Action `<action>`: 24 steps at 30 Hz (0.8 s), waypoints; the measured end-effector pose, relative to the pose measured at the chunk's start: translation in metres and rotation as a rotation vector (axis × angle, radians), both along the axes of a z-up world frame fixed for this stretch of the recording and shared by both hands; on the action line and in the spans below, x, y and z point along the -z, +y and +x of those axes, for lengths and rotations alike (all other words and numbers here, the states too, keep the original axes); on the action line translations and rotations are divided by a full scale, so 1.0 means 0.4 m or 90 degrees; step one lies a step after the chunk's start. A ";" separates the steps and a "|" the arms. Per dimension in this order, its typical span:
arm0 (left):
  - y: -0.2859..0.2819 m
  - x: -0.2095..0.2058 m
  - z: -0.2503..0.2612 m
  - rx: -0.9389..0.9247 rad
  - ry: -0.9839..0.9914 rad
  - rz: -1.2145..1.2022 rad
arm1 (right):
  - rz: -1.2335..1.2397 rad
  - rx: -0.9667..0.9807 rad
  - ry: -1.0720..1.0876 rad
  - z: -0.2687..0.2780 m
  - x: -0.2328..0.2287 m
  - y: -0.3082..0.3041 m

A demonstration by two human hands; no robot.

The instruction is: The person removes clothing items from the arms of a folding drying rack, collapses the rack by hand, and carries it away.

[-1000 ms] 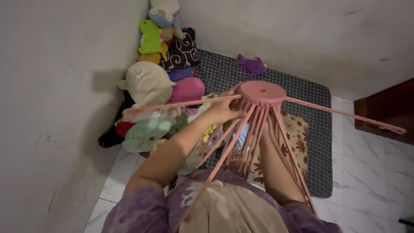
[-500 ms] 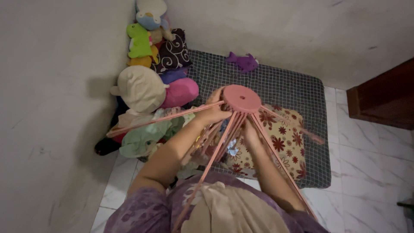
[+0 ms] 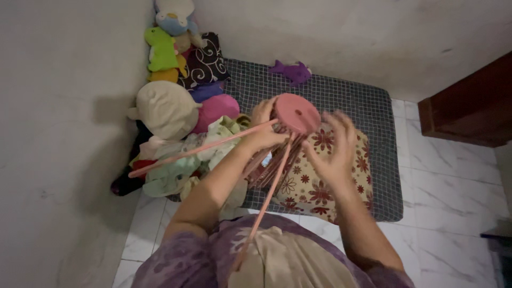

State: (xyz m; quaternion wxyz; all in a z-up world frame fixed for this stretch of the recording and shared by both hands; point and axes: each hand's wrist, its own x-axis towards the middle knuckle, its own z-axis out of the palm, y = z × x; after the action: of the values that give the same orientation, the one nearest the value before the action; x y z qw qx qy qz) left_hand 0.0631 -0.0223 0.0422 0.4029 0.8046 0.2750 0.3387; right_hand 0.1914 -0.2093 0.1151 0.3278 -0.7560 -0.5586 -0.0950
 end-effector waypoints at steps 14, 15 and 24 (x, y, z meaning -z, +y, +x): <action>0.158 0.053 0.042 -0.053 -0.099 0.103 | -0.099 -0.106 0.151 0.092 -0.019 0.386; 0.164 0.048 0.039 -0.055 -0.129 0.107 | -0.054 -0.120 0.172 0.086 -0.012 0.389; 0.201 -0.090 0.027 -0.134 0.083 0.009 | 0.019 -0.061 0.137 0.110 -0.020 0.470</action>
State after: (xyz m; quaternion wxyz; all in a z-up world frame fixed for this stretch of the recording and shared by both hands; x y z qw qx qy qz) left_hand 0.0737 0.0582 0.0781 0.3404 0.7944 0.3811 0.3284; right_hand 0.2355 -0.0214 0.1232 0.4015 -0.7294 -0.5539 -0.0058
